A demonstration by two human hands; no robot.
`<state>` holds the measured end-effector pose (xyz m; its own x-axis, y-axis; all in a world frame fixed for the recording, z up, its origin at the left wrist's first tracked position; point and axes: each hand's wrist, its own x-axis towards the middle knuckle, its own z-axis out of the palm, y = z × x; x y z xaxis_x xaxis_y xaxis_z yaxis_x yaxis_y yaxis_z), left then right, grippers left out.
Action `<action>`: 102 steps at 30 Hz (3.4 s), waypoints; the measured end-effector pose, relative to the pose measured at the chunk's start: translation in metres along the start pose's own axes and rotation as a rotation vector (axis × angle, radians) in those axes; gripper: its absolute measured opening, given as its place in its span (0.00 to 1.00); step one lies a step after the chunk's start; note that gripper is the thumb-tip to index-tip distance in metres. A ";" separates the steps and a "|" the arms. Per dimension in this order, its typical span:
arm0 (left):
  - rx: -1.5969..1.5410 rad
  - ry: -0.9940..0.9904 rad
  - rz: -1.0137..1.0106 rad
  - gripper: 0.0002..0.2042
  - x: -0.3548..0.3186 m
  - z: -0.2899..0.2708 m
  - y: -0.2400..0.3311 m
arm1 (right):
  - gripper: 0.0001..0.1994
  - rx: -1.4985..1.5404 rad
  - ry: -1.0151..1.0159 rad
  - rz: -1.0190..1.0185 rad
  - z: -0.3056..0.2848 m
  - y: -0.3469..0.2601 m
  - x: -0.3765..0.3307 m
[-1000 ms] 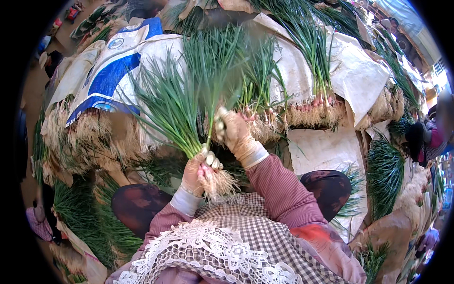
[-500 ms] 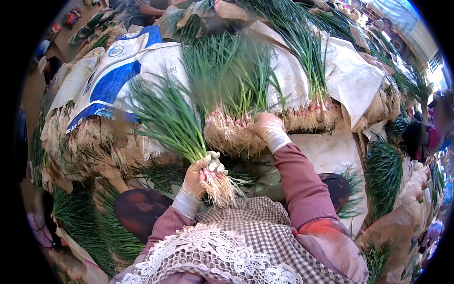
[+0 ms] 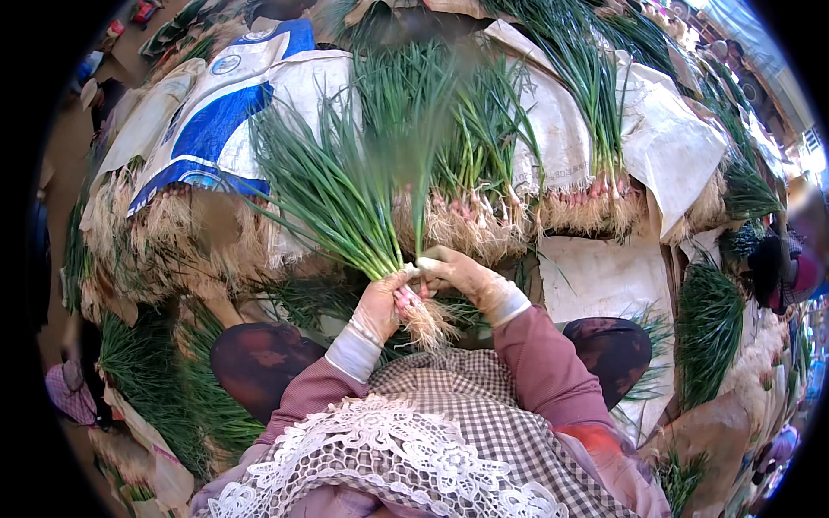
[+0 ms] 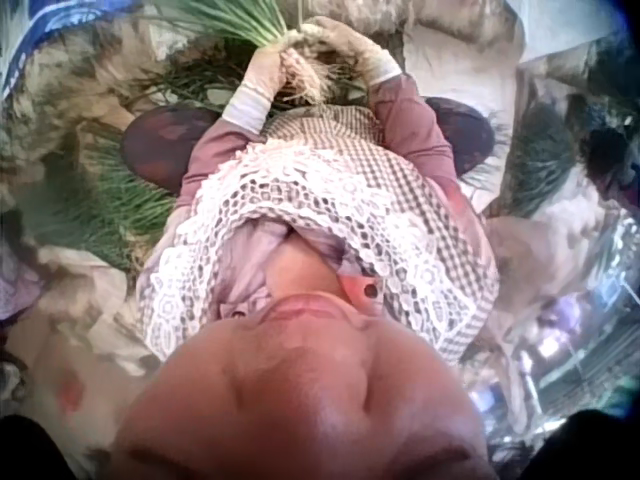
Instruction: The person cleans bunches of green onions by hand, peeling away outer layers and inspecting the roots while seated among large piles of the produce.
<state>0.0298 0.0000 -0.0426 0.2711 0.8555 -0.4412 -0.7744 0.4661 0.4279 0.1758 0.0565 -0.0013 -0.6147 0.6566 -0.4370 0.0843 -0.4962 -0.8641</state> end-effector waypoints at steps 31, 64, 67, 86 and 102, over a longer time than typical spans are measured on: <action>-0.145 -0.016 0.111 0.07 -0.016 0.026 0.025 | 0.09 -1.346 0.219 -0.245 -0.001 -0.018 -0.018; -0.061 -0.202 0.095 0.10 -0.035 0.034 0.030 | 0.10 -0.201 0.311 -0.227 0.034 -0.030 0.021; 0.034 -0.333 0.245 0.13 -0.053 0.035 0.045 | 0.12 -1.198 -0.087 0.198 0.038 -0.006 0.037; -0.304 -0.305 0.180 0.08 -0.049 0.028 0.064 | 0.07 -0.412 0.710 -0.306 -0.046 -0.095 0.032; -0.004 0.017 -0.030 0.13 -0.028 0.028 0.030 | 0.07 -1.533 0.314 -0.626 0.026 -0.014 -0.024</action>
<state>0.0151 -0.0036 0.0047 0.2842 0.8374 -0.4670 -0.7687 0.4901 0.4111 0.1692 0.0331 0.0274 -0.6936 0.6983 0.1771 0.6518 0.7130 -0.2585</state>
